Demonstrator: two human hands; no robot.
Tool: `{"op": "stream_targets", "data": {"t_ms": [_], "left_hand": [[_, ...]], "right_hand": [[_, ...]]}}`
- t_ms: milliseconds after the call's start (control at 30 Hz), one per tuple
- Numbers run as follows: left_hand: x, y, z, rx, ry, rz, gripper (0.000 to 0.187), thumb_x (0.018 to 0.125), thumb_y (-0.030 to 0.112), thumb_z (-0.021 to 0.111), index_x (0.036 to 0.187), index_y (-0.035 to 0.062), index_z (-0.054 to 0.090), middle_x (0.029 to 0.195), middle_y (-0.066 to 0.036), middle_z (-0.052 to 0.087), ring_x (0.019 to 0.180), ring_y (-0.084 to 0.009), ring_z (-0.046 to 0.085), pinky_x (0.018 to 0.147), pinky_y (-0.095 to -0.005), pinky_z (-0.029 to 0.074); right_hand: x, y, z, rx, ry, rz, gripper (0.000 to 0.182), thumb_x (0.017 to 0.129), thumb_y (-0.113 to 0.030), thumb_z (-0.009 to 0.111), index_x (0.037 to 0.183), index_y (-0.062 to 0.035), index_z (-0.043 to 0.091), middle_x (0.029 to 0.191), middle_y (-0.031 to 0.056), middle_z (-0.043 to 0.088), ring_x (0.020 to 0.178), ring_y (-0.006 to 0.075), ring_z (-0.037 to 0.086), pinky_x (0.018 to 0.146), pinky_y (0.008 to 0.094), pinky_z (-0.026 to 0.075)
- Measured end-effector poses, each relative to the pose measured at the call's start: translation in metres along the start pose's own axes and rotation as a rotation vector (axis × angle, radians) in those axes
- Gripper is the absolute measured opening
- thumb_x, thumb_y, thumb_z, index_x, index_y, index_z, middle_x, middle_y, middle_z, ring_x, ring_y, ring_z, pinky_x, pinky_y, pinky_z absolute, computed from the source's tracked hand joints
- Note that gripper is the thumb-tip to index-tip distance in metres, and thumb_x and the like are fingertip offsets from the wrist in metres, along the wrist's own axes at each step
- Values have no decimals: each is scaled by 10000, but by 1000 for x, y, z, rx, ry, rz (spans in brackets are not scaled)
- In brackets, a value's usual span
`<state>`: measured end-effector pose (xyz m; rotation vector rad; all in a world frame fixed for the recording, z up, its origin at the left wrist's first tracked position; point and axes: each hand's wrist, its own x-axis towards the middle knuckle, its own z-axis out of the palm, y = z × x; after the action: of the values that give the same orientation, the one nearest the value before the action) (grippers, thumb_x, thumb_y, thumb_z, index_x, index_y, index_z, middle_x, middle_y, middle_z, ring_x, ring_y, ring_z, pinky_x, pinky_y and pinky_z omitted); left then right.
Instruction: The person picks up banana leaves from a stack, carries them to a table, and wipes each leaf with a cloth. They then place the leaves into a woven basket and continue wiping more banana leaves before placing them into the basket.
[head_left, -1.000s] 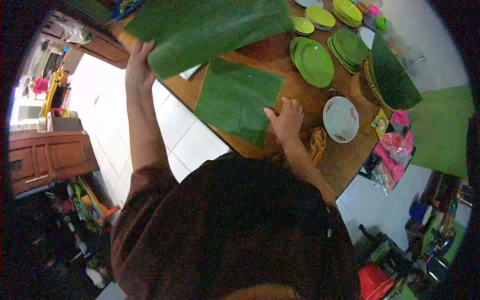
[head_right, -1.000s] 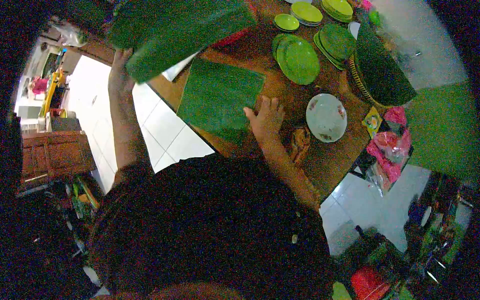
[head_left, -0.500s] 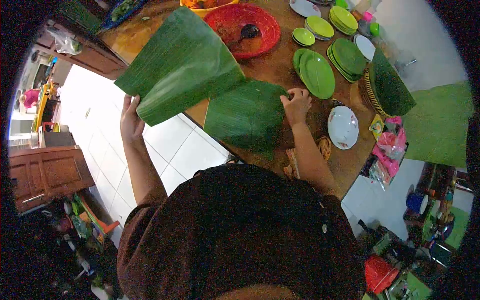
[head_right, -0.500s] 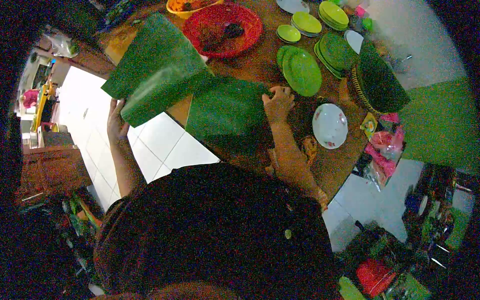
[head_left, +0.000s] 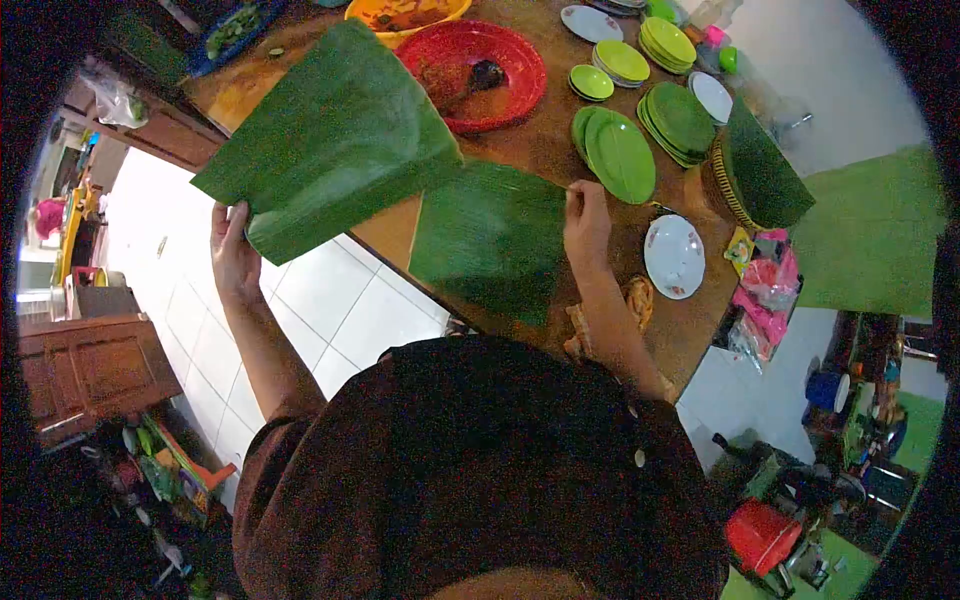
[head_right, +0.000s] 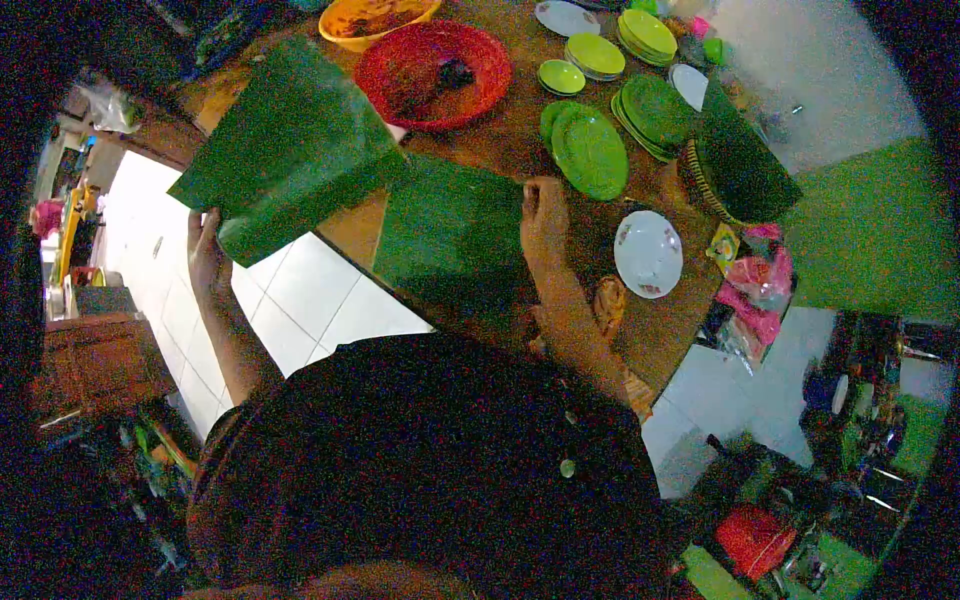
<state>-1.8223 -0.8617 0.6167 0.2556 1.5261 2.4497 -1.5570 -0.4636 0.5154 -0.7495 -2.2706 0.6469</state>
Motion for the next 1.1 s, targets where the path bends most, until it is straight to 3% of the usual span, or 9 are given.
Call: {"op": "stream_targets", "data": {"t_ms": [67, 300, 400, 533, 767, 833, 933, 1000, 1100], "left_hand": [[1, -3, -1, 86, -55, 25, 367, 897, 19, 525, 1257, 24, 452, 1204, -107, 560, 1061, -199, 561, 910, -335, 461], [-16, -75, 70, 277, -278, -172, 260, 875, 57, 558, 1128, 18, 517, 988, -43, 578, 877, -124, 536, 786, -253, 427], [-33, -100, 101, 818, -417, -208, 241, 855, 75, 575, 1087, 26, 535, 866, -52, 571, 792, -146, 546, 778, -260, 424], [-55, -95, 187, 1072, -557, 489, 696, 763, 107, 701, 1369, 73, 361, 1355, -173, 385, 1211, -323, 420, 1008, -405, 359], [-103, -53, 340, 974, -1289, 661, 667, 730, 85, 720, 1332, 107, 435, 1346, -157, 440, 1236, -338, 416, 1029, -423, 355], [-102, -78, 356, 874, -1588, 304, 476, 787, 97, 665, 1239, 77, 519, 1172, -175, 578, 1099, -335, 545, 942, -406, 432], [-95, -112, 367, 557, -1491, 208, 358, 843, 130, 604, 1184, 39, 542, 1074, -200, 613, 1007, -338, 592, 876, -401, 462], [-96, -70, 391, 716, -1414, 200, 311, 889, 163, 548, 1163, 14, 548, 1050, -211, 623, 976, -322, 610, 850, -393, 467], [-92, -42, 417, 936, -1343, 202, 318, 926, 190, 496, 1173, -7, 533, 1049, -209, 626, 951, -277, 614, 845, -375, 460]], "right_hand": [[-7, -38, -45, 284, 142, -83, 153, 825, -26, 575, 977, -42, 558, 961, 156, 571, 907, 326, 555, 807, 377, 449], [1, -65, -199, -75, 410, -300, 171, 815, 47, 560, 970, -20, 584, 959, 134, 629, 898, 272, 602, 820, 350, 471], [3, -73, -252, -21, 347, -318, 185, 805, 59, 562, 967, -25, 589, 936, 129, 641, 901, 251, 610, 836, 346, 468], [4, -100, -300, -54, 135, -353, 204, 786, 45, 577, 970, -41, 592, 942, 122, 646, 901, 276, 624, 798, 356, 485], [5, -118, -312, -47, -151, -522, 168, 752, 64, 591, 900, -18, 593, 861, 139, 651, 780, 277, 639, 679, 348, 503], [-1, -108, -313, -114, 44, -442, 148, 795, -44, 586, 942, -57, 605, 942, 127, 638, 841, 327, 630, 716, 396, 514], [-12, -90, -305, -401, 537, -359, 256, 800, -8, 593, 1052, -22, 551, 1087, 175, 593, 967, 301, 586, 837, 381, 457], [-56, -16, -272, -374, 632, -450, 341, 818, -87, 607, 1136, -30, 500, 1174, 181, 537, 1036, 316, 540, 890, 400, 422], [-107, -12, -224, 7, 494, -18, 371, 835, -166, 624, 1176, -56, 528, 1270, 139, 507, 1176, 346, 457, 996, 460, 359]]}}
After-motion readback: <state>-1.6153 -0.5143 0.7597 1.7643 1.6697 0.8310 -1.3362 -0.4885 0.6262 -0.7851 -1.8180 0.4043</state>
